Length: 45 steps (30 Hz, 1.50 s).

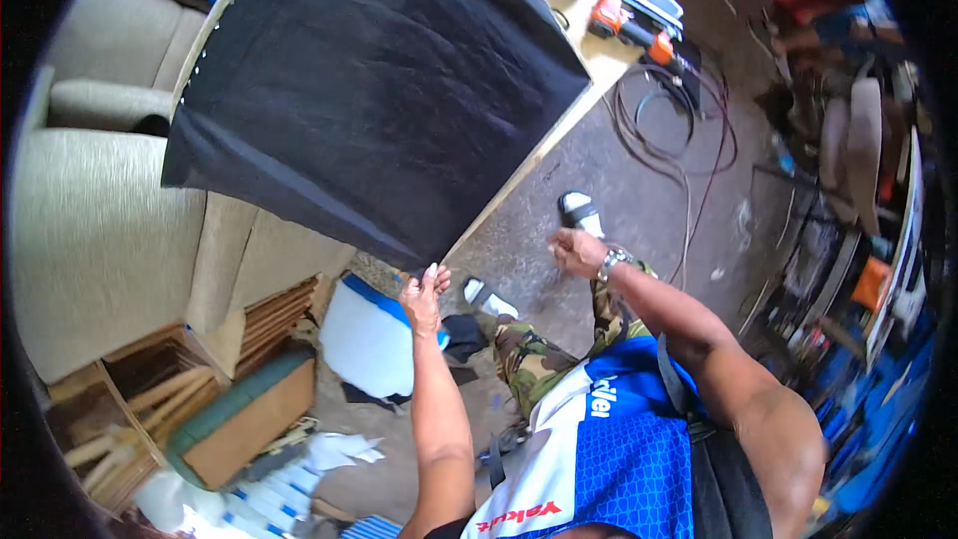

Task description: The person staples beige fabric onto a sofa armrest using a pneumatic staple gun. They then place a black fabric piece over the armrest, smooth it, and secure it with the staple gun. The person also uses scissors to trim the black fabric and continues stapling it to the wooden frame.

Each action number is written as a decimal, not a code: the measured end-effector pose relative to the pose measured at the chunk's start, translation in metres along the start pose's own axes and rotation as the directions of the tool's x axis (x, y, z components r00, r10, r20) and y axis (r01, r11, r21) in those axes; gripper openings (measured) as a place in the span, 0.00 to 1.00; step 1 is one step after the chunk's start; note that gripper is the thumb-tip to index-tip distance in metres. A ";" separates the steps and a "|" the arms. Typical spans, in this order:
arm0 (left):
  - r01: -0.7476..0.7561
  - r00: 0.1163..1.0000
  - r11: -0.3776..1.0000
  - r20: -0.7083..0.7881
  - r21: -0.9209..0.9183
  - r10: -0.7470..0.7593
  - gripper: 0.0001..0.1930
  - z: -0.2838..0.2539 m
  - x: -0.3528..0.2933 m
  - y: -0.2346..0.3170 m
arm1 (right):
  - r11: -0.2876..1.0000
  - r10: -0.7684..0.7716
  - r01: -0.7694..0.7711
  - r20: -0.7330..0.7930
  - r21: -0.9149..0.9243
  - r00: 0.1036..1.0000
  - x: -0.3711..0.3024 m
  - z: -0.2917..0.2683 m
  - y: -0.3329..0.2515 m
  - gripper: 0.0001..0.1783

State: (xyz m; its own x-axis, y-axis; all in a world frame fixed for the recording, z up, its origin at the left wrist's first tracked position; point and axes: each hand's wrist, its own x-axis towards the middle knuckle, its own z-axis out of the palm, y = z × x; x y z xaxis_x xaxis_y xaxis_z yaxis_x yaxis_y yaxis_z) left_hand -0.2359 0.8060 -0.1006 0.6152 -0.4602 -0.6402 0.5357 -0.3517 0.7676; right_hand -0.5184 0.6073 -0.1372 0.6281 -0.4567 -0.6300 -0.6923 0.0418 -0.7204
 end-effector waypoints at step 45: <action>-0.754 0.638 0.424 0.404 0.502 0.656 0.07 -0.038 0.024 -0.005 | 0.230 0.415 0.146 -0.232 0.962 0.880 0.038 0.198 -0.178 0.14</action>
State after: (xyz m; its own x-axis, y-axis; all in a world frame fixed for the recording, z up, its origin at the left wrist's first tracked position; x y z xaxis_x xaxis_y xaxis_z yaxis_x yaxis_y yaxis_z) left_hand -0.2013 0.8277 -0.1208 0.5103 -0.8532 0.1075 -0.5272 -0.2116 0.8230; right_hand -0.3009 0.7590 -0.0903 0.1829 -0.5908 -0.7858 0.2745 0.7982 -0.5362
